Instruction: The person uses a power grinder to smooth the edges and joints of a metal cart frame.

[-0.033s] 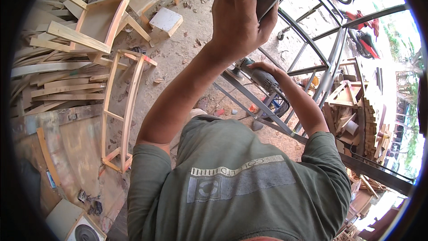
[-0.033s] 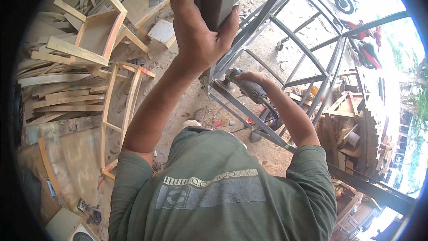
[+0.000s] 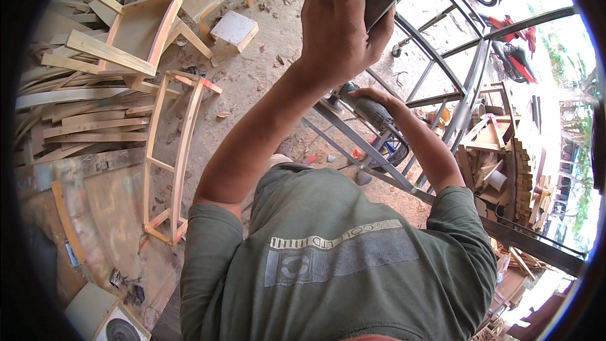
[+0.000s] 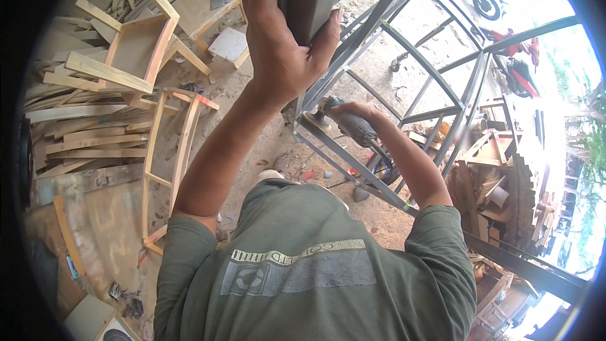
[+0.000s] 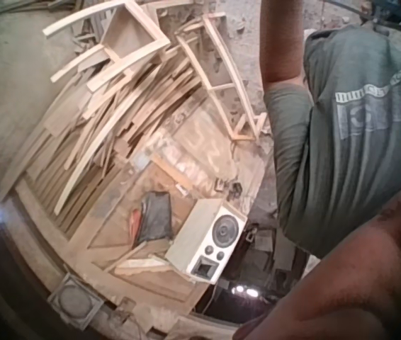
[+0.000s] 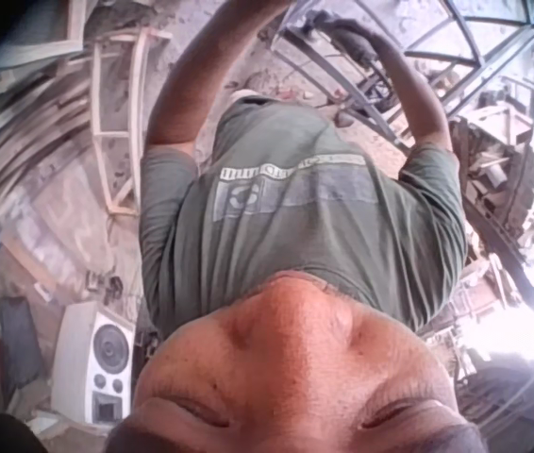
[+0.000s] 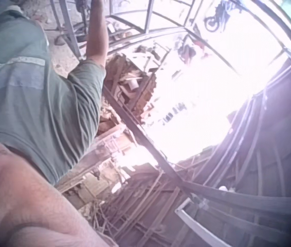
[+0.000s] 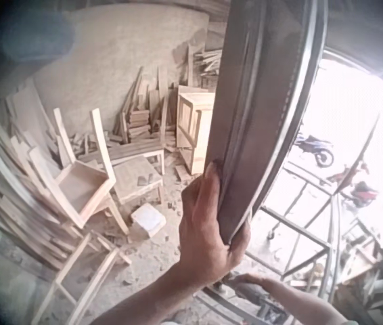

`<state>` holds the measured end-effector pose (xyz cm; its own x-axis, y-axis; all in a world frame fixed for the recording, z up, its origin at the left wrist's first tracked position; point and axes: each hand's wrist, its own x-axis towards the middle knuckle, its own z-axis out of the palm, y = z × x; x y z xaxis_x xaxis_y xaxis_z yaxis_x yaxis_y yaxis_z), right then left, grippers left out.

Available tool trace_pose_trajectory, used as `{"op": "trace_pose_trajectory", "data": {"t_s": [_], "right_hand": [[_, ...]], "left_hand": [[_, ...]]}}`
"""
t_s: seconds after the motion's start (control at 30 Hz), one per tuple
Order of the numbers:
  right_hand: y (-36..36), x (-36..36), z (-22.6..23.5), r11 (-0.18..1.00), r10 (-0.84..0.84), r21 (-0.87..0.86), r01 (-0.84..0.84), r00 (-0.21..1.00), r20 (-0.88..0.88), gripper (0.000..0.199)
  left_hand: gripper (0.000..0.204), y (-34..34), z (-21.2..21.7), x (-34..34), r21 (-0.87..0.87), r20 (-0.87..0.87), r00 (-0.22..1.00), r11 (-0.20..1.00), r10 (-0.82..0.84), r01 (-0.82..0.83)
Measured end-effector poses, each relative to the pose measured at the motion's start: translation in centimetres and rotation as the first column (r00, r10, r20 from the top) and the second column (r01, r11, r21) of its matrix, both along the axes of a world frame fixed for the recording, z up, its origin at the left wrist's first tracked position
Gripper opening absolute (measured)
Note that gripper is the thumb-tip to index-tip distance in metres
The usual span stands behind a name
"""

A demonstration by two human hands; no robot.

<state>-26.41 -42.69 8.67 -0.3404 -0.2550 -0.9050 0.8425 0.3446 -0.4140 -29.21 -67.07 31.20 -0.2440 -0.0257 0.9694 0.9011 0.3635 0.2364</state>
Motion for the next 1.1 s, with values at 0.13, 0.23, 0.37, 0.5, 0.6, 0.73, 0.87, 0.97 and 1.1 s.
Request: {"op": "trace_pose_trajectory", "data": {"t_s": [0.13,0.23,0.37,0.5,0.6,0.73,0.87,0.97,1.1], "right_hand": [[0.2,-0.3,-0.2,1.0,0.01,0.001,-0.01,1.0,-0.006,0.06],[0.2,0.2,-0.4,1.0,0.004,0.0,-0.004,1.0,-0.016,0.06],[0.2,1.6,-0.6,1.0,0.011,0.011,-0.011,0.999,-0.049,0.061],[1.3,6.9,-0.5,0.998,-0.032,0.038,0.041,0.978,-0.207,0.062],[-0.8,9.5,-0.4,0.985,0.046,0.165,0.049,0.851,-0.524,0.069],[-3.6,11.7,-0.9,0.968,0.163,0.25,0.002,0.752,-0.639,0.086],[-4.2,15.6,-1.0,0.88,0.426,0.456,-0.132,0.645,-0.634,0.064],[-6.6,17.3,-1.1,0.874,0.447,0.466,-0.14,0.609,-0.655,0.067],[-8.7,18.1,-1.6,0.825,0.499,0.561,-0.072,0.559,-0.662,0.073]], "left_hand": [[0.095,0.2,-0.1,-0.2,0.021,0.002,1.0,1.0,-0.002,0.002],[0.095,0.1,-0.3,-0.2,0.023,-0.006,1.0,1.0,0.003,-0.003],[0.095,0.3,-0.2,-0.4,0.048,-0.011,1.0,0.999,-0.01,0.011],[0.096,-0.3,1.2,1.2,0.019,0.154,0.988,0.999,-0.031,0.029],[0.096,-0.2,0.6,0.8,0.048,0.096,0.994,0.998,-0.047,0.043],[0.097,0.4,0.2,-0.6,0.064,-0.06,0.997,0.996,-0.053,0.057],[0.095,-0.2,0.6,0.3,0.112,-0.018,0.995,0.989,-0.098,0.099],[0.094,-0.7,1.4,1.8,0.231,0.211,0.928,0.938,-0.307,0.258],[0.096,-1.0,2.0,2.1,0.248,0.212,0.902,0.914,-0.375,0.322]]}}
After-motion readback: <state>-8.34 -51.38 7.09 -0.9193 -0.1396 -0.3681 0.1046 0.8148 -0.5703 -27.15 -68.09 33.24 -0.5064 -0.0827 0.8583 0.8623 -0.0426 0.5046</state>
